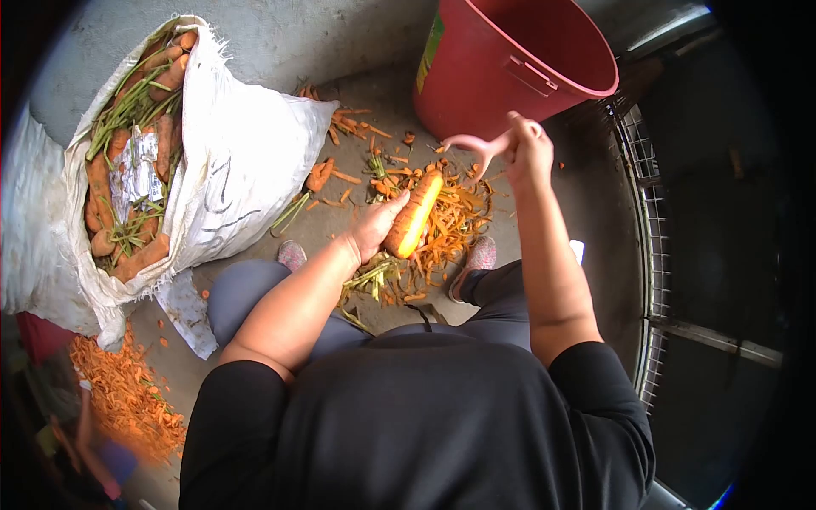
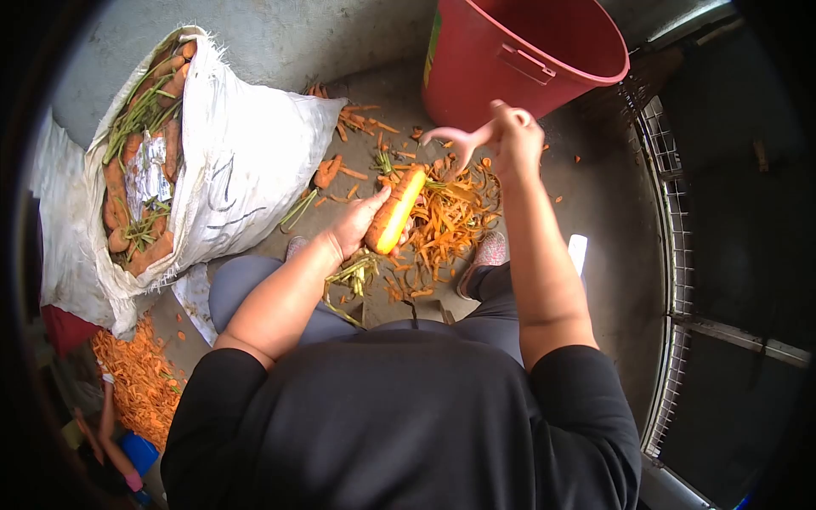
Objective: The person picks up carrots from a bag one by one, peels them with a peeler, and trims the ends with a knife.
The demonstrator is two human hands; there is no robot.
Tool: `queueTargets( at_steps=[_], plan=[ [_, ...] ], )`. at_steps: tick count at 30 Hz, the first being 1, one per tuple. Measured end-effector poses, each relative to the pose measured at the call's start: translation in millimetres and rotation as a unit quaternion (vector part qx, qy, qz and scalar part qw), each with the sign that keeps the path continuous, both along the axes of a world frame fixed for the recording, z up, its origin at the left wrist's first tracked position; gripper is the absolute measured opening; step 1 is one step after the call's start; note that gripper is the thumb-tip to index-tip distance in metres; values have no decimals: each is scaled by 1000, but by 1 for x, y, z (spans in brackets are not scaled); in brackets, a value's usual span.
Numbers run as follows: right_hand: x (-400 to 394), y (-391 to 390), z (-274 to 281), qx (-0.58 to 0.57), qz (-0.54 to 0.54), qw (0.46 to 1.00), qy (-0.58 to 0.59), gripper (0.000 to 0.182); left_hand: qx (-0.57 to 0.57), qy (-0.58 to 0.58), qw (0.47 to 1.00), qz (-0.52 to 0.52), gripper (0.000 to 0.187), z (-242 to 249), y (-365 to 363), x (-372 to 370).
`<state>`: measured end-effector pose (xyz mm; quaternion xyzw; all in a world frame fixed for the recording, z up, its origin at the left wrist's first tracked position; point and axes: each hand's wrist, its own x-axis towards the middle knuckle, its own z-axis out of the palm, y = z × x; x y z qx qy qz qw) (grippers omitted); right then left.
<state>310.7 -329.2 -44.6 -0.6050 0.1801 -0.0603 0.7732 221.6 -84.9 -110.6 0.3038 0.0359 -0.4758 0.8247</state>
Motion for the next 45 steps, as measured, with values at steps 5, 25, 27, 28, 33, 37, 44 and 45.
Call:
queueTargets(
  at_steps=[5,25,27,28,33,37,44,45],
  plan=[
    [-68,79,4,-149,248,955,-63,19,-34,105,992,67,36,-5,-8,1],
    [6,18,-22,-79,-48,994,-53,14,15,-13,999,-25,50,-4,-3,-3],
    [13,-3,-6,-95,-128,987,-10,17,19,-3,1000,-24,49,2,-3,-6],
    [7,1,3,-90,-106,990,-27,17,9,11,1000,-19,51,6,-3,-5],
    [-59,68,-12,-91,141,972,-166,19,32,-86,995,41,49,-19,1,0],
    [-32,51,-16,-85,81,993,-3,8,2,8,1000,-9,50,-16,0,-3],
    [-20,22,8,-41,-40,997,-51,19,-26,44,999,8,50,-4,-2,-1],
    [-38,45,17,4,26,997,-66,20,-23,46,999,17,50,-5,-1,0]
  ],
)
